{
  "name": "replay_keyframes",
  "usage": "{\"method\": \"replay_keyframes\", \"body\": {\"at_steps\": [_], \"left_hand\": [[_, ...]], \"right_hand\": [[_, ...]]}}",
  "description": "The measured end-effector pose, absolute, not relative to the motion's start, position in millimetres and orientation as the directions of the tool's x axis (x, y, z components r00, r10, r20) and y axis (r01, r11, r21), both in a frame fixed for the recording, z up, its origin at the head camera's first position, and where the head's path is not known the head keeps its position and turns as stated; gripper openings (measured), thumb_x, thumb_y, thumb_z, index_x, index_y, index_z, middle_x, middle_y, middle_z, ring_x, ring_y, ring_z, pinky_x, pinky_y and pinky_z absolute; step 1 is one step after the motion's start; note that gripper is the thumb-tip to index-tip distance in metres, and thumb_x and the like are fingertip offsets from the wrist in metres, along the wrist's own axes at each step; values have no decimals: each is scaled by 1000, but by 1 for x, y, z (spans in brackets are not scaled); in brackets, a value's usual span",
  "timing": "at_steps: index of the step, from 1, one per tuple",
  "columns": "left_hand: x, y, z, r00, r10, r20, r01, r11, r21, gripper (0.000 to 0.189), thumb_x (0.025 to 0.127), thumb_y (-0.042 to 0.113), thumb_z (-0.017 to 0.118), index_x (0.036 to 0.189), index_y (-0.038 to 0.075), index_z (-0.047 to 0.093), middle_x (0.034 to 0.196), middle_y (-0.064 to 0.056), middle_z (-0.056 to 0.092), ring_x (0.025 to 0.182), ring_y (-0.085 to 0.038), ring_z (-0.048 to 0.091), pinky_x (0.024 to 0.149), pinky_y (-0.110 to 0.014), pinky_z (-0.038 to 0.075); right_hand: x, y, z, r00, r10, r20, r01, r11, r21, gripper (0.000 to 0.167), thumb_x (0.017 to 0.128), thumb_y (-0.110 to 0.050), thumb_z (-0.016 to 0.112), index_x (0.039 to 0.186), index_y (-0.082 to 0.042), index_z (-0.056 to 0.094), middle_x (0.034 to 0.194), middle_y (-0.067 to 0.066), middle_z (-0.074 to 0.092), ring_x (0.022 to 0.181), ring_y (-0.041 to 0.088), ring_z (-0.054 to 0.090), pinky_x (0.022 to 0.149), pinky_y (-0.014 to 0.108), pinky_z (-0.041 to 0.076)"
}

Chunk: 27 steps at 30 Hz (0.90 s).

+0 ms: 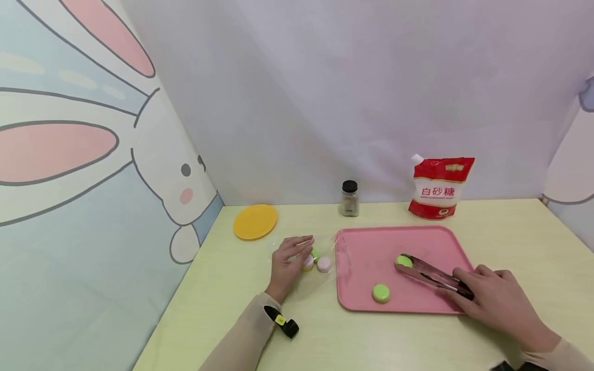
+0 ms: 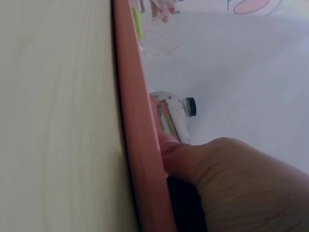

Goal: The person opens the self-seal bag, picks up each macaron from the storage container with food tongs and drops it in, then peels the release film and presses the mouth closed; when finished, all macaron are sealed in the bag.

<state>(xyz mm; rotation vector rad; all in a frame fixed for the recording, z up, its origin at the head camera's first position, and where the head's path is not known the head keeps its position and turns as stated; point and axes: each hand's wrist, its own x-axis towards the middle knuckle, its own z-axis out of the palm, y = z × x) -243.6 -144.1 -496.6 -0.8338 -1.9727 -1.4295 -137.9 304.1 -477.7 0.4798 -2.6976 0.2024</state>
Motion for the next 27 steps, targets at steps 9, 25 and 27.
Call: {"method": "replay_keyframes", "body": {"at_steps": [9,25,27], "left_hand": [[-233,-141,-476,-652,157,742,755,223,617,21,87,-9,72,108,-8,74,113,-23,71,104,-39,63,94,-36,49],[-225,-139,-465,-635,148,758,768,226,599,19,88,-9,71,107,-8,74,112,-23,71,103,-38,64,93,-36,50],[-225,-140,-465,-638,151,755,766,229,601,19,88,-9,71,107,-8,74,112,-22,72,104,-38,64,94,-35,50]], "right_hand": [[-140,298,-470,-846,-319,428,-385,920,-74,42,71,-49,87,85,-28,54,60,-17,31,69,12,45,60,46,38],[-214,157,-418,-739,-591,324,-625,780,-3,38,87,-60,71,94,-23,64,63,-17,45,75,15,49,69,44,43],[-217,147,-418,-716,-621,317,-655,756,1,39,87,-61,69,94,-23,64,61,-17,43,74,15,49,70,45,44]]}}
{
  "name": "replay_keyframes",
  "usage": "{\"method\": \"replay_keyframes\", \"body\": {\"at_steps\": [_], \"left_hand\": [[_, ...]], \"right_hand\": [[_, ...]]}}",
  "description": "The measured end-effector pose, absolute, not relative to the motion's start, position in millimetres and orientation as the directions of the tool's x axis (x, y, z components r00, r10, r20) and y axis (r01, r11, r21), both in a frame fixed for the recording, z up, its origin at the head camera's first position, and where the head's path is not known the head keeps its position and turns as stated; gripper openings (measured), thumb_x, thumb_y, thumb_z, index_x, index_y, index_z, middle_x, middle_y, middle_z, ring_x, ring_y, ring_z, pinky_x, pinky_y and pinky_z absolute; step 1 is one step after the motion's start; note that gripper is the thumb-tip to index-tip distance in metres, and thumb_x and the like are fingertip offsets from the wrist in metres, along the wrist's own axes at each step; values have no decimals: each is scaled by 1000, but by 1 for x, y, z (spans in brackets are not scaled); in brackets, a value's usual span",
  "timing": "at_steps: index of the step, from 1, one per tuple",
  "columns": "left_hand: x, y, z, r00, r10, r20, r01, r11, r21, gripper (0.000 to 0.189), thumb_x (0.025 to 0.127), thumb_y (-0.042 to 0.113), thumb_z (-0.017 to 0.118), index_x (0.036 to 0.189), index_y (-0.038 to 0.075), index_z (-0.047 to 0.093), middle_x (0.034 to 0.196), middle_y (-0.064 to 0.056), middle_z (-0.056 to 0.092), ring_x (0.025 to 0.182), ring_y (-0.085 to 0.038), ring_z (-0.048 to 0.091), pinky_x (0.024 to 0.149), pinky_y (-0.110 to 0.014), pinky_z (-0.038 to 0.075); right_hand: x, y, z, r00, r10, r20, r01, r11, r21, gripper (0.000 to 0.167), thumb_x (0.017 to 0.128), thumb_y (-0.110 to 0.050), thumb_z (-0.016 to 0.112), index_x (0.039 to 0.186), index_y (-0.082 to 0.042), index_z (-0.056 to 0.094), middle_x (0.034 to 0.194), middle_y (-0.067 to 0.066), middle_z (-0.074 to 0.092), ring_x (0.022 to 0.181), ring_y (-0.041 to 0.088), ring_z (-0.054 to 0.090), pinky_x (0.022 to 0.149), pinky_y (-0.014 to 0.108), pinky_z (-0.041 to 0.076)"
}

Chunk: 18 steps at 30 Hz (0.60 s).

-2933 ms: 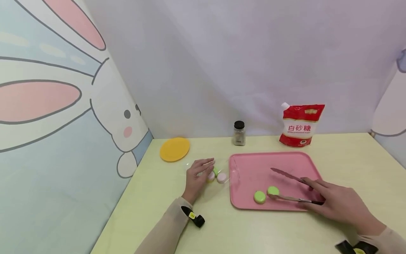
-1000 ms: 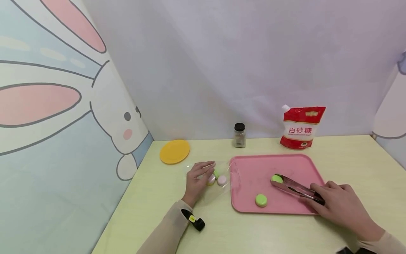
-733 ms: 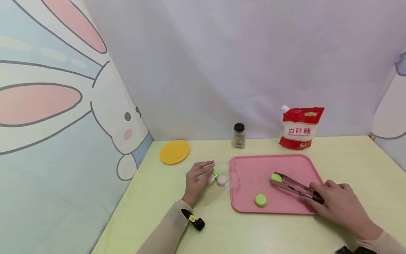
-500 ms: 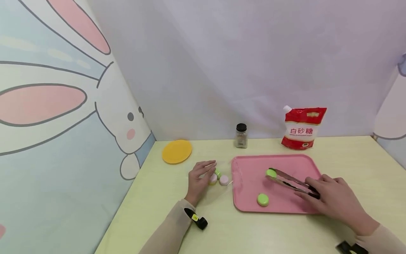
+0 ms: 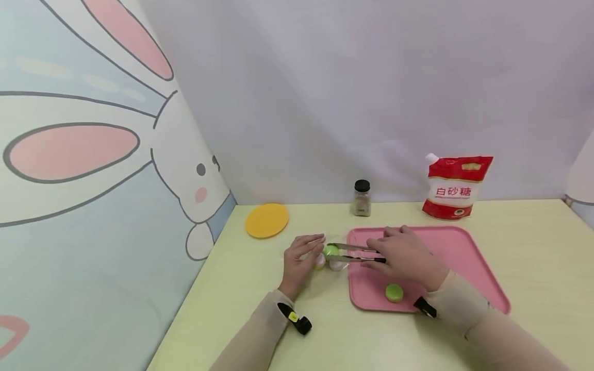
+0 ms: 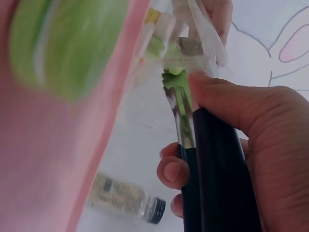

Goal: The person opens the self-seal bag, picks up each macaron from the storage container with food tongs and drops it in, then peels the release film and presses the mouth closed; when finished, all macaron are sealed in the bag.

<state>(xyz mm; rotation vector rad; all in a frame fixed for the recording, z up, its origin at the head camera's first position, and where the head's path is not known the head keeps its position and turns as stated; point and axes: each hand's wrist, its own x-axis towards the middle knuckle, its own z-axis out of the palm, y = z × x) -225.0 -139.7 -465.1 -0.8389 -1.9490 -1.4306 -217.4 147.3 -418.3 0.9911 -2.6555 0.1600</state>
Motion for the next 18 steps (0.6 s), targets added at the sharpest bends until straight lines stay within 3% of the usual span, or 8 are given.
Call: {"method": "replay_keyframes", "body": {"at_steps": [7,13,18], "left_hand": [[-223,-139,-466,-632,150,760,768,250,589,19,88,-8,71,107,-7,75,111,-22,72,103,-37,65,93,-38,51],[-232,-139,-475,-608,160,778,788,238,567,19,87,-8,72,106,-7,75,111,-22,72,101,-36,65,90,-38,51],[-243,-144,-494,-612,149,777,782,261,566,19,88,-3,73,108,-3,76,113,-16,73,104,-30,65,92,-35,51]], "right_hand": [[-213,136,-421,-650,-658,380,-708,706,10,41,85,-64,70,89,-25,60,59,-18,35,72,14,46,67,41,39],[-213,152,-420,-747,-627,223,-651,757,-52,65,78,-81,61,104,-21,66,68,-19,45,87,16,50,82,52,41],[-210,175,-419,-795,-583,170,-602,792,-99,69,77,-84,59,107,-22,65,71,-17,45,76,9,45,74,41,40]]}}
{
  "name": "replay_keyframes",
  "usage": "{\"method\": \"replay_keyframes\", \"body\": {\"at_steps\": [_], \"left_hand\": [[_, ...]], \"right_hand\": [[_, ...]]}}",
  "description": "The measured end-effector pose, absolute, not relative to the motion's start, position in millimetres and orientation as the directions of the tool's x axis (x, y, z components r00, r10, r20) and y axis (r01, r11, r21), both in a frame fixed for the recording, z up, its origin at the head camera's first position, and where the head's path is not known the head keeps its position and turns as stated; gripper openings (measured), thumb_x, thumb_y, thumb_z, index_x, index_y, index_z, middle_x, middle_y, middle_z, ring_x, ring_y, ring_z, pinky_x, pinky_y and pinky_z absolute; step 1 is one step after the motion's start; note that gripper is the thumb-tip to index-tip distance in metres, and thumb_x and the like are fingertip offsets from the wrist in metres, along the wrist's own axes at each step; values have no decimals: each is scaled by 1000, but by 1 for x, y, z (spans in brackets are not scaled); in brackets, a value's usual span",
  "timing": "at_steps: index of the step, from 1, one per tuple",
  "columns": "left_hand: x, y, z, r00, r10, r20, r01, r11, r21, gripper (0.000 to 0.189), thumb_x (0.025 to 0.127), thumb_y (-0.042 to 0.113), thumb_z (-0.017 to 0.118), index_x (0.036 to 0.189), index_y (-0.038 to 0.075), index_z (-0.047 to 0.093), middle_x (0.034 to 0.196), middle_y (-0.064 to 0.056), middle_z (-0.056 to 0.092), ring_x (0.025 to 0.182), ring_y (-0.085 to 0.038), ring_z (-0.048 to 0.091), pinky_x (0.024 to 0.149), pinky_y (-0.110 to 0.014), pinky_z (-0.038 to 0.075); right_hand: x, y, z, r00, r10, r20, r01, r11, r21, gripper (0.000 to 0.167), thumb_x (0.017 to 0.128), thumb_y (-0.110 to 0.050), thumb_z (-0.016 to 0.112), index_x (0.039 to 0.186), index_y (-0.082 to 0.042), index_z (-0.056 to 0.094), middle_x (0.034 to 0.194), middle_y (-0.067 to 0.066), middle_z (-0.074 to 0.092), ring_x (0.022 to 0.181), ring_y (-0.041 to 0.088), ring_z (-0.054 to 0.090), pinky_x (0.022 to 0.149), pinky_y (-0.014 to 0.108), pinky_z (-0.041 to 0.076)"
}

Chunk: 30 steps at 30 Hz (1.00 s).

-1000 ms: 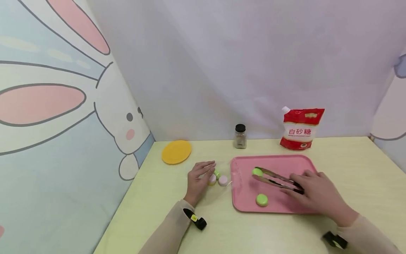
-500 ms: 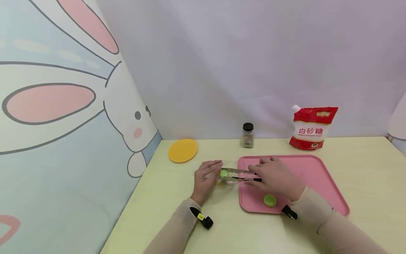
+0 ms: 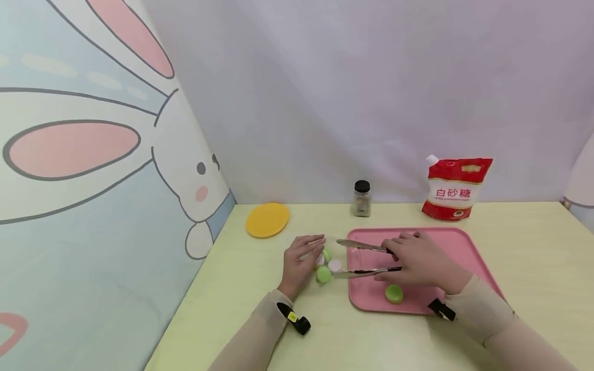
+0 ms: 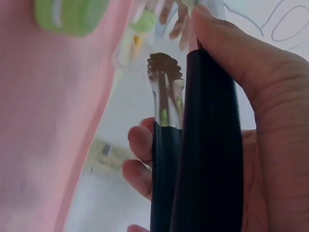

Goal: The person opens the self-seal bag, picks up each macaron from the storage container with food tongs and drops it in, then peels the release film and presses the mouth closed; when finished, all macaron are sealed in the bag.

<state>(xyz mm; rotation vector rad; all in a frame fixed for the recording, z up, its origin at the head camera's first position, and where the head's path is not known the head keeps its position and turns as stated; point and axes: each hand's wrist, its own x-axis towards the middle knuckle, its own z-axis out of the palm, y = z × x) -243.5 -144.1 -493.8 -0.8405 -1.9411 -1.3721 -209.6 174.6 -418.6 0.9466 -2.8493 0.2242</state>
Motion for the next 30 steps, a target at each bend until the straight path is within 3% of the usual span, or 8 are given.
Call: {"method": "replay_keyframes", "body": {"at_steps": [5,12,17,24,30], "left_hand": [[-234,-141,-484,-634,141,761,767,244,594,19,88,-5,73,107,-5,76,112,-19,73,103,-32,65,92,-33,50],[-223,-136,-469,-643,153,750,761,237,604,19,88,-7,72,107,-7,75,111,-22,72,103,-35,65,93,-35,51],[-223,-140,-466,-652,143,744,752,243,612,19,88,-7,72,107,-7,75,111,-22,72,103,-36,65,94,-35,50],[-223,-146,-464,-654,134,744,749,255,612,19,88,-8,72,106,-8,75,111,-22,72,102,-38,65,93,-34,50],[-223,-139,-465,-648,156,746,757,243,607,19,87,-8,72,106,-8,75,110,-22,72,101,-36,65,92,-30,50]], "right_hand": [[-195,205,-426,-829,-521,203,-556,806,-203,71,75,-80,66,114,-21,63,81,-14,54,69,2,45,64,28,43],[-154,255,-441,-878,-427,215,-473,841,-262,62,69,-81,70,104,-30,61,75,-18,45,61,-3,39,55,22,34],[-131,276,-456,-870,-411,271,-471,856,-213,62,64,-80,74,102,-32,63,73,-22,39,59,-5,34,52,22,29],[-126,278,-479,-862,-372,344,-464,852,-242,72,64,-77,77,117,-29,66,85,-25,48,68,-4,40,56,25,41],[-121,282,-488,-835,-323,446,-483,818,-313,65,60,-66,87,112,-32,67,78,-23,43,63,-4,37,56,22,31]]}}
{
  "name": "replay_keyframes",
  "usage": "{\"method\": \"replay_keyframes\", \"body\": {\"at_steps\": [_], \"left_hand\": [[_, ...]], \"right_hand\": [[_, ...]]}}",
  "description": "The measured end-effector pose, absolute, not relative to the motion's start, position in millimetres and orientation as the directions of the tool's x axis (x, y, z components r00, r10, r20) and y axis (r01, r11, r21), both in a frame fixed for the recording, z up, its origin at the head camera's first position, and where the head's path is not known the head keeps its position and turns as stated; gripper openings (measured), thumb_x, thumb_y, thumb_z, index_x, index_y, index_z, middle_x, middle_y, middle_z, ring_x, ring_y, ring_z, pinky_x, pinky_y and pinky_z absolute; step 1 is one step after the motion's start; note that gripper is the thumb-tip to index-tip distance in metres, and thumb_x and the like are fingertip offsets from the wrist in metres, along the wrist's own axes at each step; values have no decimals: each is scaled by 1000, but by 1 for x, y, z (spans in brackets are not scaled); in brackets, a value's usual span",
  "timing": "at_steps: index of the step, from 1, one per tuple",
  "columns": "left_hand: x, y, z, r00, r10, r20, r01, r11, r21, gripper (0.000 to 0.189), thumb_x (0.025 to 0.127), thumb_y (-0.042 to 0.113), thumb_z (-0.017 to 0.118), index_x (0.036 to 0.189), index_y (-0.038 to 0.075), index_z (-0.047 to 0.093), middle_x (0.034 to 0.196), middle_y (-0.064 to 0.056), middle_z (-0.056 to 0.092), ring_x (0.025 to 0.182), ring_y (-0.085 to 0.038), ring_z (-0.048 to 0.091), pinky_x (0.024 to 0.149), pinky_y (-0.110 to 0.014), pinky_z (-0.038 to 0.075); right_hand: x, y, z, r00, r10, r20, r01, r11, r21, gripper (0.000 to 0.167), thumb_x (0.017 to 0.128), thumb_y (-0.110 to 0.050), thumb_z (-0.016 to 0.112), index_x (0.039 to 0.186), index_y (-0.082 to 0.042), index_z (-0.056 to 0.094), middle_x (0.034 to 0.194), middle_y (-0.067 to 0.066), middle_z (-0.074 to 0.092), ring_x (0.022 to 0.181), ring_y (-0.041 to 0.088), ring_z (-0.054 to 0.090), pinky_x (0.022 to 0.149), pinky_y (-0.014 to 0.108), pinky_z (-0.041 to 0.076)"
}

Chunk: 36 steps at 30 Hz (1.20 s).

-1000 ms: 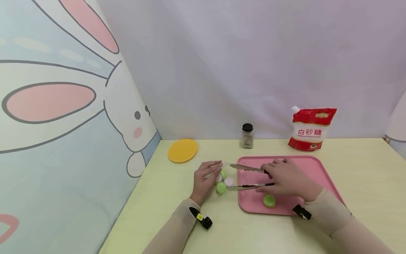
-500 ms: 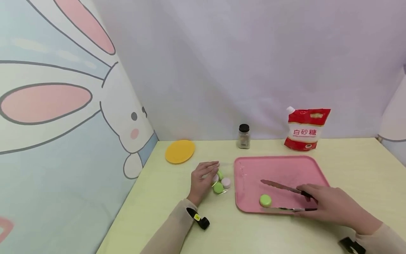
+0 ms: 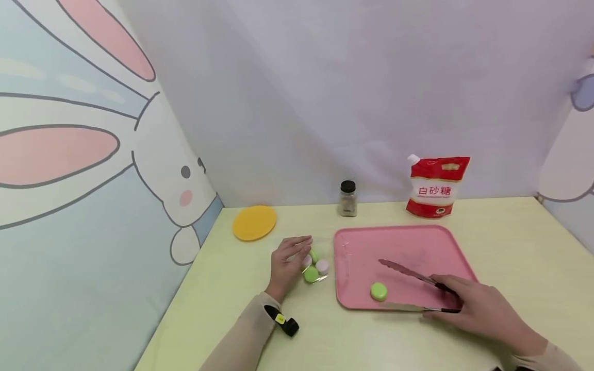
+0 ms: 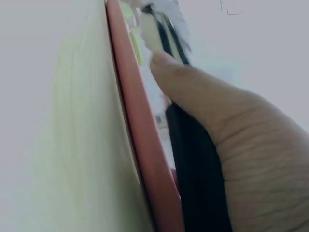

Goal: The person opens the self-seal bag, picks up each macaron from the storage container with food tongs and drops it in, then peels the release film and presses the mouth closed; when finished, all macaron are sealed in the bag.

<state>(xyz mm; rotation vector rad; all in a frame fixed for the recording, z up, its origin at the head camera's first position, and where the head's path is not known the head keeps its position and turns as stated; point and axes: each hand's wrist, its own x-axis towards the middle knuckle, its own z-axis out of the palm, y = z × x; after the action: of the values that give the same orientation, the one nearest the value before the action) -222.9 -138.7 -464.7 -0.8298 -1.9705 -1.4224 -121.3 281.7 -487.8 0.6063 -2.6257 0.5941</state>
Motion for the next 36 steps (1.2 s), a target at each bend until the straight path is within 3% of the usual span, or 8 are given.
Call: {"method": "replay_keyframes", "body": {"at_steps": [9,14,19,22,26,31,33,36], "left_hand": [[-227,-137,-464,-639,153,754,763,251,596,19,87,-10,72,105,-9,75,110,-23,72,101,-37,65,92,-34,50],[-227,-137,-463,-637,163,753,765,253,592,19,86,-10,72,105,-9,74,109,-23,72,100,-37,65,91,-35,51],[-226,-137,-464,-660,161,734,747,248,617,19,88,-6,72,107,-8,74,111,-21,72,102,-36,65,93,-33,50],[-225,-137,-466,-661,163,732,746,249,618,19,88,-7,72,107,-8,74,111,-21,72,101,-36,65,92,-31,50],[-225,-138,-466,-658,167,734,749,249,614,19,88,-7,72,106,-8,74,110,-22,72,100,-34,65,90,-31,50],[-236,-142,-485,-657,160,737,749,254,612,20,89,-2,73,109,-1,76,114,-14,73,103,-29,65,92,-31,50],[-240,-144,-493,-654,158,740,751,255,609,20,90,0,73,110,1,77,115,-11,73,104,-28,65,92,-32,49],[-240,-143,-492,-654,159,740,751,256,609,20,90,0,73,110,1,76,115,-11,73,104,-29,65,93,-32,49]], "right_hand": [[-125,280,-481,-772,-370,517,-501,854,-137,76,61,-72,83,121,-27,69,80,-20,45,61,-4,35,46,21,28],[-124,279,-477,-778,-374,504,-488,865,-111,83,63,-74,81,127,-24,66,84,-18,50,65,-3,40,45,22,31],[-122,282,-474,-788,-409,460,-509,853,-115,83,65,-62,87,132,-19,63,90,-14,56,70,-1,44,49,24,41],[-119,284,-473,-806,-417,420,-511,849,-136,80,67,-56,89,133,-19,62,91,-15,56,71,-2,44,51,25,43],[-117,285,-471,-844,-371,387,-453,880,-144,76,73,-59,84,136,-23,61,97,-10,62,70,1,47,48,25,40],[-118,288,-466,-934,-205,293,-269,942,-200,79,76,-66,77,135,-17,58,109,11,69,84,27,65,45,41,47],[-119,289,-465,-953,-162,255,-222,949,-225,79,77,-68,75,132,-14,57,102,11,68,84,30,64,45,45,47],[-121,289,-467,-958,-146,248,-210,944,-253,74,77,-71,72,126,-17,58,84,1,60,72,20,57,46,39,42]]}}
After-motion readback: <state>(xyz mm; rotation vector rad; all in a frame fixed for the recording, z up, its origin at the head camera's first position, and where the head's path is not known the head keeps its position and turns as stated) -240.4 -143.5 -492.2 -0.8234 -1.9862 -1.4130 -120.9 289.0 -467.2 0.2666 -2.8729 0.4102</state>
